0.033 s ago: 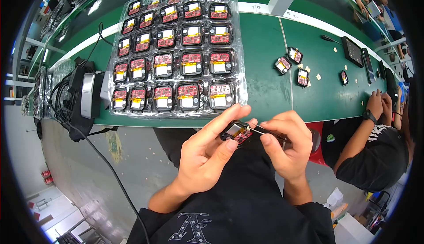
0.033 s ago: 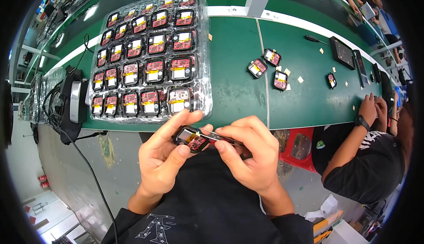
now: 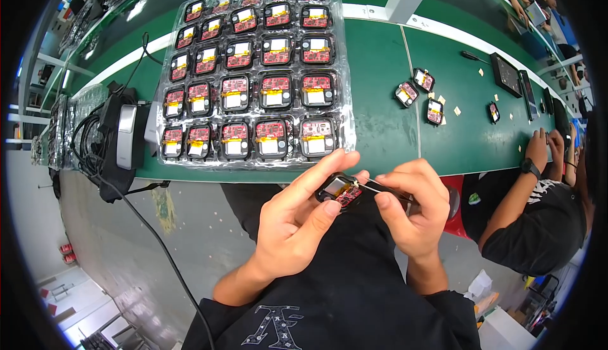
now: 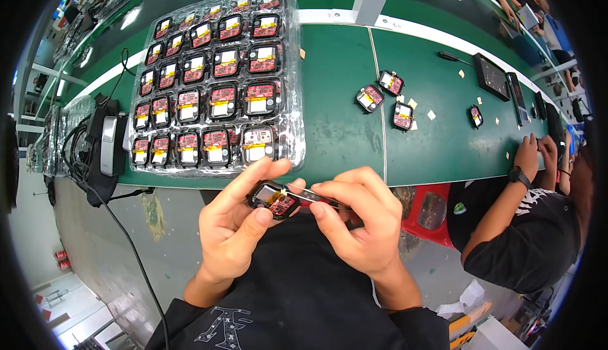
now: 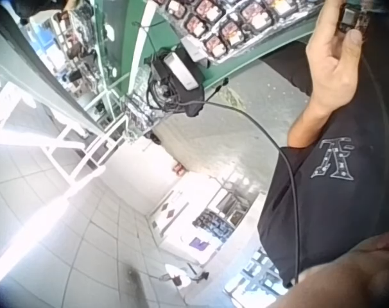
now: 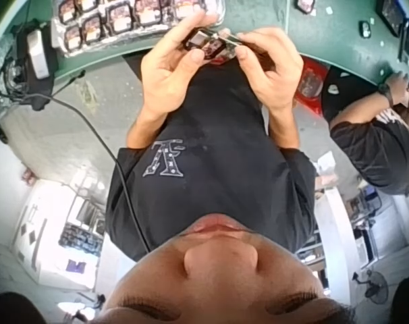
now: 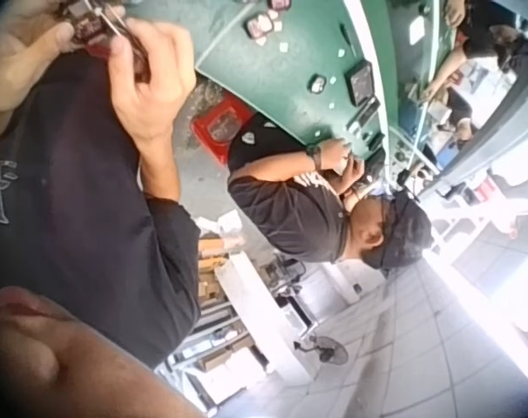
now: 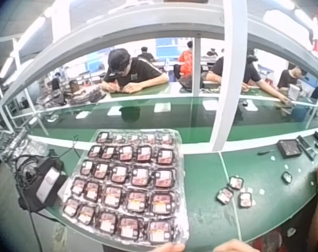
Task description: Assembling and testing small electronic display units using a metal probe and tweezers at a factory workstation.
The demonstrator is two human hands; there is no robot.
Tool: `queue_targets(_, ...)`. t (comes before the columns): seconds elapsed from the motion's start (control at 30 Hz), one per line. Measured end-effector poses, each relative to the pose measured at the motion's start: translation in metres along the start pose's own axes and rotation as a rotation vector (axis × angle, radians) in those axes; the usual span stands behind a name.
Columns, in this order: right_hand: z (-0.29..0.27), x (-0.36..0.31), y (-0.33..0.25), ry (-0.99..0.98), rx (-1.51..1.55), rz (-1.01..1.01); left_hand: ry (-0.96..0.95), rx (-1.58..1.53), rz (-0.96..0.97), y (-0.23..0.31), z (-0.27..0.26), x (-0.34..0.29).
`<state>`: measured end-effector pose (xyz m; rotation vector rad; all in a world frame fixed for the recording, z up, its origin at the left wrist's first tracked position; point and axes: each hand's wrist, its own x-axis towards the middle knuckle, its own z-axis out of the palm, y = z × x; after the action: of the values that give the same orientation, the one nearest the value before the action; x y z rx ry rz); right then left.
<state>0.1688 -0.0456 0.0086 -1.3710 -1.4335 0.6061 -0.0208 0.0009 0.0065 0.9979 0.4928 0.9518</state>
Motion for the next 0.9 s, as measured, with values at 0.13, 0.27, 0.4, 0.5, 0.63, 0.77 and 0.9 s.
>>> queue_targets(0.13,0.002,-0.003,0.005,0.100,-0.217,-0.167,0.020,-0.044,-0.004,-0.001,-0.001,-0.001)
queue_targets(0.27,0.007,-0.002,0.007,0.184,-0.356,-0.364,0.039,-0.016,-0.008,-0.002,-0.001,0.000)
queue_targets(0.4,0.008,-0.002,0.005,0.181,-0.396,-0.393,0.041,-0.028,-0.025,-0.001,0.000,0.000)
queue_targets(0.5,0.009,-0.001,0.008,0.190,-0.397,-0.405,0.046,-0.022,-0.017,-0.002,-0.001,-0.001)
queue_targets(0.63,0.010,-0.001,0.009,0.191,-0.407,-0.416,0.033,-0.034,-0.022,-0.002,-0.002,-0.001)
queue_targets(0.77,0.009,-0.001,0.007,0.196,-0.420,-0.408,0.040,-0.004,-0.025,-0.002,-0.002,-0.001)
queue_targets(0.9,0.011,-0.002,0.007,0.199,-0.436,-0.396,0.049,-0.005,0.004,-0.005,-0.003,0.000)
